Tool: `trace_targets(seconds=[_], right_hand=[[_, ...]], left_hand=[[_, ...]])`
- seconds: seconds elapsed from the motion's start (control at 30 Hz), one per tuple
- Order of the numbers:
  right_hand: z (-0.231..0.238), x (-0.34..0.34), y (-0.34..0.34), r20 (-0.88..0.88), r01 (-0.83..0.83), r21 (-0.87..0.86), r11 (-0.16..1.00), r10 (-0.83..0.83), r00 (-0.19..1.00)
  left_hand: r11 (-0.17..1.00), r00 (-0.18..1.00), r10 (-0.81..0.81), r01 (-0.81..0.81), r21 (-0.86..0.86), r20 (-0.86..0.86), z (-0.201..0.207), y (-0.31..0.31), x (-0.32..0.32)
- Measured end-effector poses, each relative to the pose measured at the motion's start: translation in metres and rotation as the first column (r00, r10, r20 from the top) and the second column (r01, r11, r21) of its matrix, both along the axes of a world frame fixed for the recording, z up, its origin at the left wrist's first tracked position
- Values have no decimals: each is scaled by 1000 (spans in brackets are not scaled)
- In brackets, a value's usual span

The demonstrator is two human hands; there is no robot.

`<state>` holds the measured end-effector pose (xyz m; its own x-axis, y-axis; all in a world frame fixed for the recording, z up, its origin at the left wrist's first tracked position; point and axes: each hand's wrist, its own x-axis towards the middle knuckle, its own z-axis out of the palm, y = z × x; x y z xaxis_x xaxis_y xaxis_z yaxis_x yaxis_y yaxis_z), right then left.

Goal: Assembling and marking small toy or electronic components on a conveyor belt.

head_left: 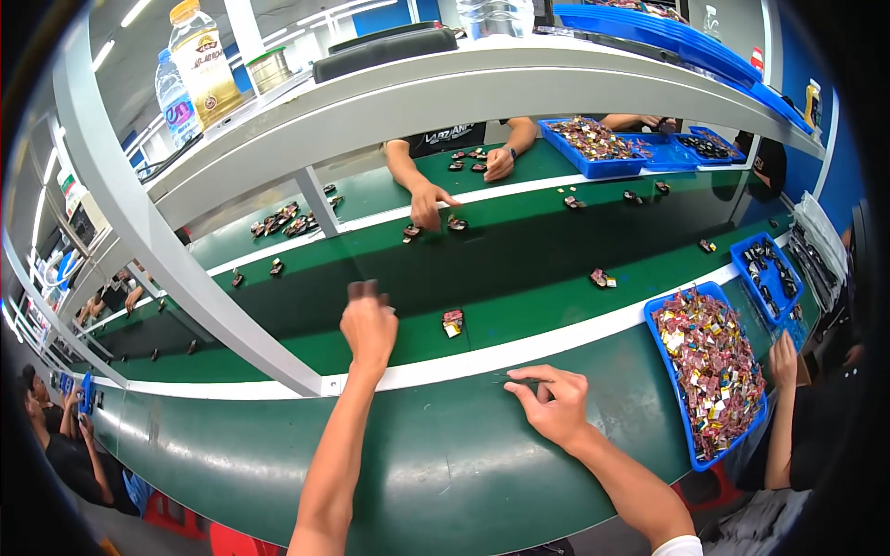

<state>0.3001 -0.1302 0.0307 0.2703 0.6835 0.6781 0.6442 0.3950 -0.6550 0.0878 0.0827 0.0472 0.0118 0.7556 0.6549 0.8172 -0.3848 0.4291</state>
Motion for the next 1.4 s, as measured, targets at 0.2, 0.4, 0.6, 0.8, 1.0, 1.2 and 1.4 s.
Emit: trace_targets(seconds=[0.2, 0.4, 0.6, 0.8, 1.0, 1.2, 1.4], right_hand=[[1, 0, -1, 50, -5, 27, 1000, 4, 999], [2, 1, -1, 41, -9, 38, 999, 7, 999], [4, 0, -3, 78, -13, 4, 1000, 13, 997], [-4, 5, -1, -110, -67, -39, 997, 62, 992], [11, 4, -5, -732, -358, -150, 922, 140, 667], [-3, 4, -4, -670, -260, -120, 958, 115, 733], [9, 0, -8, -496, -147, -201, 968, 29, 868]], left_hand=[[786, 824, -566, 549, -285, 26, -7, 13, 46], [707, 836, -547, 433, -559, -44, -1, 16, 52], [653, 876, -477, 405, -641, 67, -5, 18, 31], [479, 828, -347, 560, -677, 440, 14, -21, 23], [345, 531, -202, 825, -448, 823, -4, -88, 38], [389, 466, -138, 837, -385, 874, -22, -132, 60], [472, 491, -196, 806, -357, 849, -24, -139, 60]])
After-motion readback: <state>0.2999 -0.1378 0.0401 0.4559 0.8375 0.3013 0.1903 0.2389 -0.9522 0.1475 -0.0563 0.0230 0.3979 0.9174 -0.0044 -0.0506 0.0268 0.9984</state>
